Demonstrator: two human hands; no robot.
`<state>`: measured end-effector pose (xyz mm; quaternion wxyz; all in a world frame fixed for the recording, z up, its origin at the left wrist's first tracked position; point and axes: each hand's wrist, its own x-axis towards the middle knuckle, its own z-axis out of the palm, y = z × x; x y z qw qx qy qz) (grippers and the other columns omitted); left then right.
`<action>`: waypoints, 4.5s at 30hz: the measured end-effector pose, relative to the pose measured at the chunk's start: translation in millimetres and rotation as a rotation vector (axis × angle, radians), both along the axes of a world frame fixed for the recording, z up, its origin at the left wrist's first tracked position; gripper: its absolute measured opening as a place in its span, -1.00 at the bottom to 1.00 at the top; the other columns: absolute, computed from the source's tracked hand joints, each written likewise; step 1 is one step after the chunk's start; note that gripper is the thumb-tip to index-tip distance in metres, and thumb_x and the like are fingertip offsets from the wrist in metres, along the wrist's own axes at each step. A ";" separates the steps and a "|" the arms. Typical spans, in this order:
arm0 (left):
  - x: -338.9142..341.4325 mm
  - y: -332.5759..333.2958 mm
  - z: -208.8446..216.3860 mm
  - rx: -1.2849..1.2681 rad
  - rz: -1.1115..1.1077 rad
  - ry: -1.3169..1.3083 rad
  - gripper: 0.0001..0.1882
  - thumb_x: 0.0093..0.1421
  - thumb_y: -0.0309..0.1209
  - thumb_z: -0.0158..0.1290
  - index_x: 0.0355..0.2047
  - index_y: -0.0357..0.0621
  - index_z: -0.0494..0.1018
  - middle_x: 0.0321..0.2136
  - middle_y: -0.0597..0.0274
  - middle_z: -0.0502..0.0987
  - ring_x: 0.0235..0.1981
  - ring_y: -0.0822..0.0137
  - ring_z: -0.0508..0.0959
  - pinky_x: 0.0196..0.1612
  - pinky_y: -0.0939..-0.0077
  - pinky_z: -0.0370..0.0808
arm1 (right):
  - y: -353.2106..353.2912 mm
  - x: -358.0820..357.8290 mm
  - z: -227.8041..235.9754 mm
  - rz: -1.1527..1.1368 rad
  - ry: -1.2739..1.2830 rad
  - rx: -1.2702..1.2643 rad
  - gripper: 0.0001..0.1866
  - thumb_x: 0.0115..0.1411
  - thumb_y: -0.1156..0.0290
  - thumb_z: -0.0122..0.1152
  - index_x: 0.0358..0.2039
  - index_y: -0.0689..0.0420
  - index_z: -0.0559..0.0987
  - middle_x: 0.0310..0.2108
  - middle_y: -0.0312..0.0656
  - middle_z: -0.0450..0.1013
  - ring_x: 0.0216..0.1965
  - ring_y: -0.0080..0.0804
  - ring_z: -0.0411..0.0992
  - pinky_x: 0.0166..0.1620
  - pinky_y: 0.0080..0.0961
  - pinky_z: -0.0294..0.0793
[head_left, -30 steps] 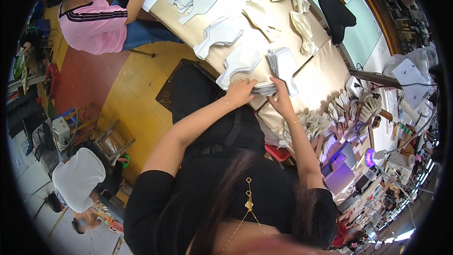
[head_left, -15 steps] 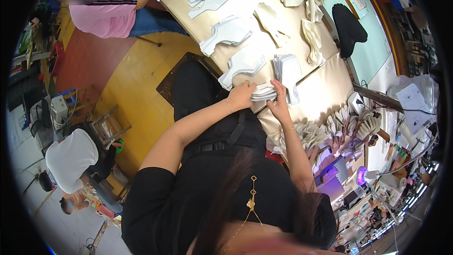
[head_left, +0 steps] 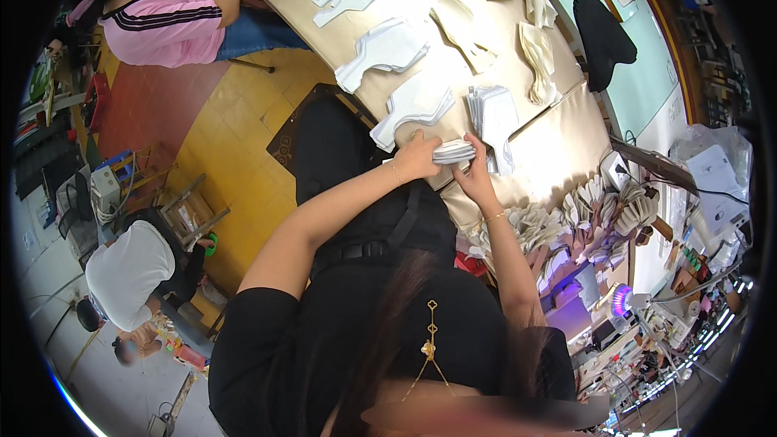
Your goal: The person folds white fabric pieces at a worktable in a garment workshop. They repeatedly pick up individual pieces, fold them, and stack them into neat piles. Another worker is visible nearby, also handling fabric.
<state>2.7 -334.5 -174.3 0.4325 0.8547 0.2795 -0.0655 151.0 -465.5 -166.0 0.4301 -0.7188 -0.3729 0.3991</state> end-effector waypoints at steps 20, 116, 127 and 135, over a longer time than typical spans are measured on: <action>-56.3 67.9 121.6 -1.516 -0.064 0.023 -0.66 0.19 -0.21 0.23 -0.27 -0.29 0.53 -0.40 0.09 0.60 -0.54 0.36 0.61 -0.45 0.50 0.55 | 86.1 7.2 139.7 0.261 0.362 0.105 -0.01 0.18 0.26 0.33 0.46 -0.03 -0.10 0.35 -0.08 0.16 0.31 -0.22 0.19 0.29 -0.27 0.20; -95.6 89.9 120.2 -1.536 0.137 -0.145 -0.48 0.00 -0.35 0.36 -0.05 -0.29 0.47 -0.26 0.14 0.59 -0.35 0.31 0.62 -0.23 0.42 0.57 | 138.2 15.6 141.1 0.364 0.599 -0.267 0.30 -0.25 0.17 0.66 0.41 -0.04 -0.04 0.33 0.09 0.02 0.32 -0.14 0.10 0.33 -0.25 0.11; -88.2 85.8 91.9 -1.801 -0.122 -0.011 -0.40 0.08 -0.35 0.29 0.09 -0.33 0.36 -0.18 0.01 0.56 -0.37 0.28 0.59 -0.24 0.38 0.57 | 130.5 11.9 129.6 0.492 0.677 -0.321 0.20 -0.15 0.47 0.56 0.43 0.02 -0.03 0.23 0.00 0.21 0.24 -0.21 0.22 0.32 -0.39 0.14; -63.9 105.6 9.6 -0.857 0.145 0.055 -0.33 0.17 -0.08 0.20 0.11 -0.33 0.30 -0.08 -0.12 0.50 -0.02 0.07 0.53 0.01 0.24 0.50 | 177.4 55.9 52.8 0.487 0.440 -0.443 0.07 -0.09 0.40 0.50 0.39 0.00 0.06 0.08 0.04 0.37 0.10 -0.20 0.37 0.22 -0.37 0.28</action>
